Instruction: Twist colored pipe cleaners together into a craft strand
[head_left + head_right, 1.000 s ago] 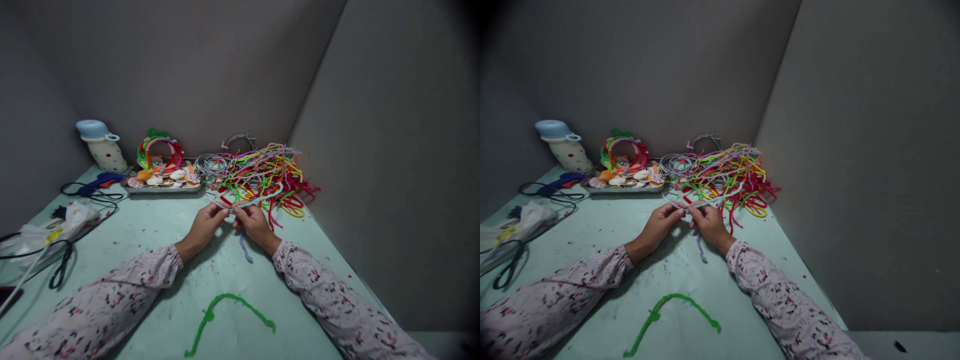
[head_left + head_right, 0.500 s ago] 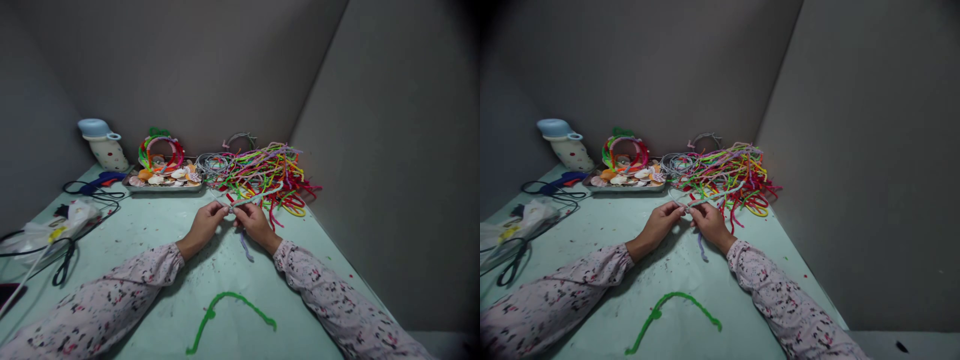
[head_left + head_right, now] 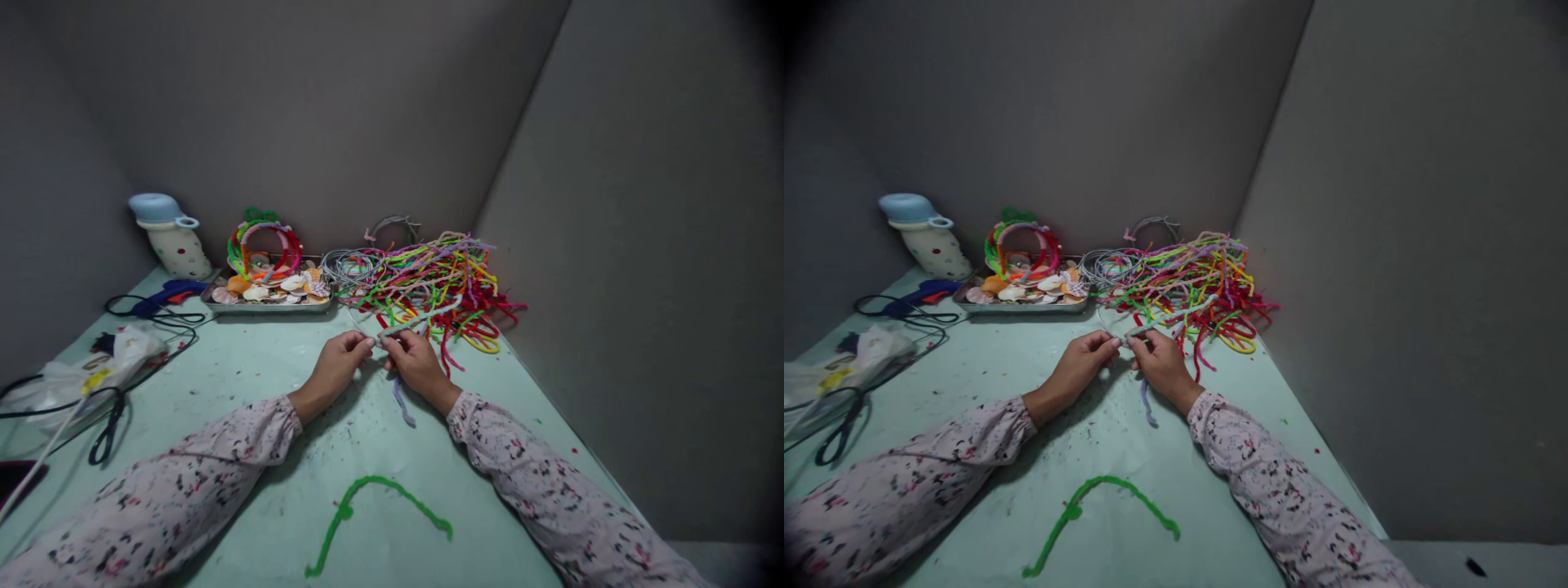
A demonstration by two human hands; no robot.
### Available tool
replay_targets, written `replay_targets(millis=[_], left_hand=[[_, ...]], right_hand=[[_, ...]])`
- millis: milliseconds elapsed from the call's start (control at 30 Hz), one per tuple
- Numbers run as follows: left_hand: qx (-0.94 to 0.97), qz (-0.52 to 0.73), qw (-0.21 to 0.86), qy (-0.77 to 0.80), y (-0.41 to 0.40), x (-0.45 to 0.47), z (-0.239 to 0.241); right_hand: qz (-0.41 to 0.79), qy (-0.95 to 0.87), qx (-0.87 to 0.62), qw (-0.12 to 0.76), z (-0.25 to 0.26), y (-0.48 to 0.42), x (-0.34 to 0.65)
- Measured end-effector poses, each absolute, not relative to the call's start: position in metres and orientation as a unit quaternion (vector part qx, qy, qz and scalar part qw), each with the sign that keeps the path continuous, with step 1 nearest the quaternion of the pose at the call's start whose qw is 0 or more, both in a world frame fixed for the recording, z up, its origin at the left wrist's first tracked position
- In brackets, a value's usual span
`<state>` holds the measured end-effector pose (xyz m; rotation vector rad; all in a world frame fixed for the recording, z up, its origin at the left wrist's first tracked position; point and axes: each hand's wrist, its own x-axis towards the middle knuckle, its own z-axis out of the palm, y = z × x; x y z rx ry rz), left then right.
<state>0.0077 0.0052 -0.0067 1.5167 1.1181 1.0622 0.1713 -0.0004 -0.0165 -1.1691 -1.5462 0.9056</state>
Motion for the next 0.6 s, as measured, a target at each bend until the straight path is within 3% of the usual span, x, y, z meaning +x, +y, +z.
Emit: replay_targets(millis=[600], left_hand=[[0.633,0.401,0.459,0.477,0.0059,0.0077,-0.0077]], right_hand=[[0.352,-0.659,-0.476,0.463,-0.0108,-0.0020,0.1726]])
